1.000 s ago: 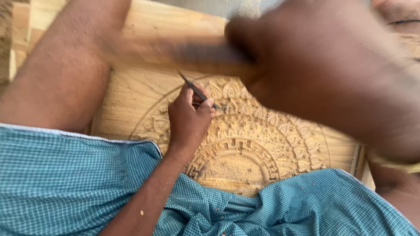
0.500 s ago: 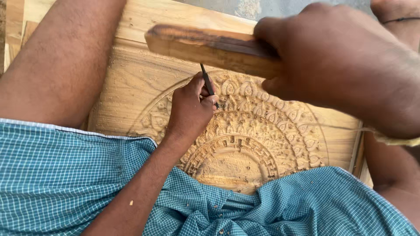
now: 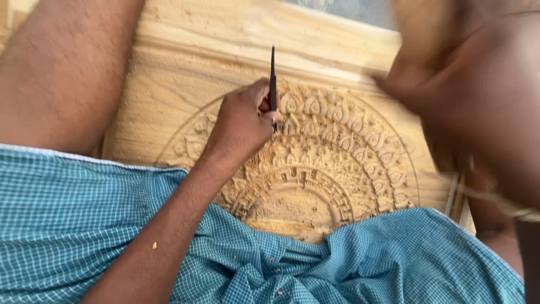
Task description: The person carves a circular decorative pattern into a wooden panel using a chisel and a wooden mallet.
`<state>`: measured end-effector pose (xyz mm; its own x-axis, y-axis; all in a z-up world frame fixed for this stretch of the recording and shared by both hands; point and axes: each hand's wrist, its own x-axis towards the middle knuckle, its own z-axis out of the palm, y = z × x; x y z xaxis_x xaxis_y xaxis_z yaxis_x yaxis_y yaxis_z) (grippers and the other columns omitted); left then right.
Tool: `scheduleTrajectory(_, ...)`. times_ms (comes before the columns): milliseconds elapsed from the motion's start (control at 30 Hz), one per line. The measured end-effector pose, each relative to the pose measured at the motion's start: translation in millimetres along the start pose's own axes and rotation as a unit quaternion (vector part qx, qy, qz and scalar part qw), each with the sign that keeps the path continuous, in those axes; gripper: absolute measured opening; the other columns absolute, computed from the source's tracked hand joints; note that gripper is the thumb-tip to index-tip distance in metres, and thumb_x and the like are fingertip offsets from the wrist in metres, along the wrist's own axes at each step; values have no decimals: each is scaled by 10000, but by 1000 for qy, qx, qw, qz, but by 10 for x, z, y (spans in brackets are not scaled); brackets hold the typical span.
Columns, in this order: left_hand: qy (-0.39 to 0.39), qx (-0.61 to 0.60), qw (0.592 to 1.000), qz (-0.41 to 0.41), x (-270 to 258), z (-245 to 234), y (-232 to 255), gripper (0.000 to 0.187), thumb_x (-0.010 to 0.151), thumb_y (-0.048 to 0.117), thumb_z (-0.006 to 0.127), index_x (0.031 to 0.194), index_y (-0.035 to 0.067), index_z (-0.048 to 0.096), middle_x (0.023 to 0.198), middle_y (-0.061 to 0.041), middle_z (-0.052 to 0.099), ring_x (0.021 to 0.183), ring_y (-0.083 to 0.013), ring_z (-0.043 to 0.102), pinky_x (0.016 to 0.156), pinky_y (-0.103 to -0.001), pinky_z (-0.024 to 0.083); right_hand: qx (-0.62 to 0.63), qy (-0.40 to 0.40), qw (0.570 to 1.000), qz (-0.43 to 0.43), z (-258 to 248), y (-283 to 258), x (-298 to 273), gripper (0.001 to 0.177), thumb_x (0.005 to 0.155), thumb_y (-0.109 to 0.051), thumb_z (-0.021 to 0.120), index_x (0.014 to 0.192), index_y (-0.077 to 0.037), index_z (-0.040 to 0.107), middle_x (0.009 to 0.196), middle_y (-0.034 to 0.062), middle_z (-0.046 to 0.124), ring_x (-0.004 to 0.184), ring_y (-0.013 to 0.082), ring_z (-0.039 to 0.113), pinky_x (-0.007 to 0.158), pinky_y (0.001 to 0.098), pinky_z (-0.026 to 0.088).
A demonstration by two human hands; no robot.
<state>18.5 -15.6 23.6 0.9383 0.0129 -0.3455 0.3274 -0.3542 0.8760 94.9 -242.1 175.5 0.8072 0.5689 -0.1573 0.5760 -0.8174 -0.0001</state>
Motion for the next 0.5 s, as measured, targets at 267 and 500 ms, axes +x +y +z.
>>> scheduleTrajectory(267,-25,68,997,41,-23,80,-12,204,932,98,701,1128,81,647,920,-73,727,822,-167,734,727,-353,622,189,76,972,119,-83,-142,-173,650,827,-297,864,1350,-13,602,854,149,733,636,242,729,572,382,606)
scheduleTrajectory(500,-64,-66,995,26,-2,-82,80,188,929,192,758,1084,139,665,970,-58,762,898,-157,740,813,-352,646,156,34,971,176,86,-96,-681,548,836,-144,870,1274,47,600,817,185,702,686,250,739,591,391,634)
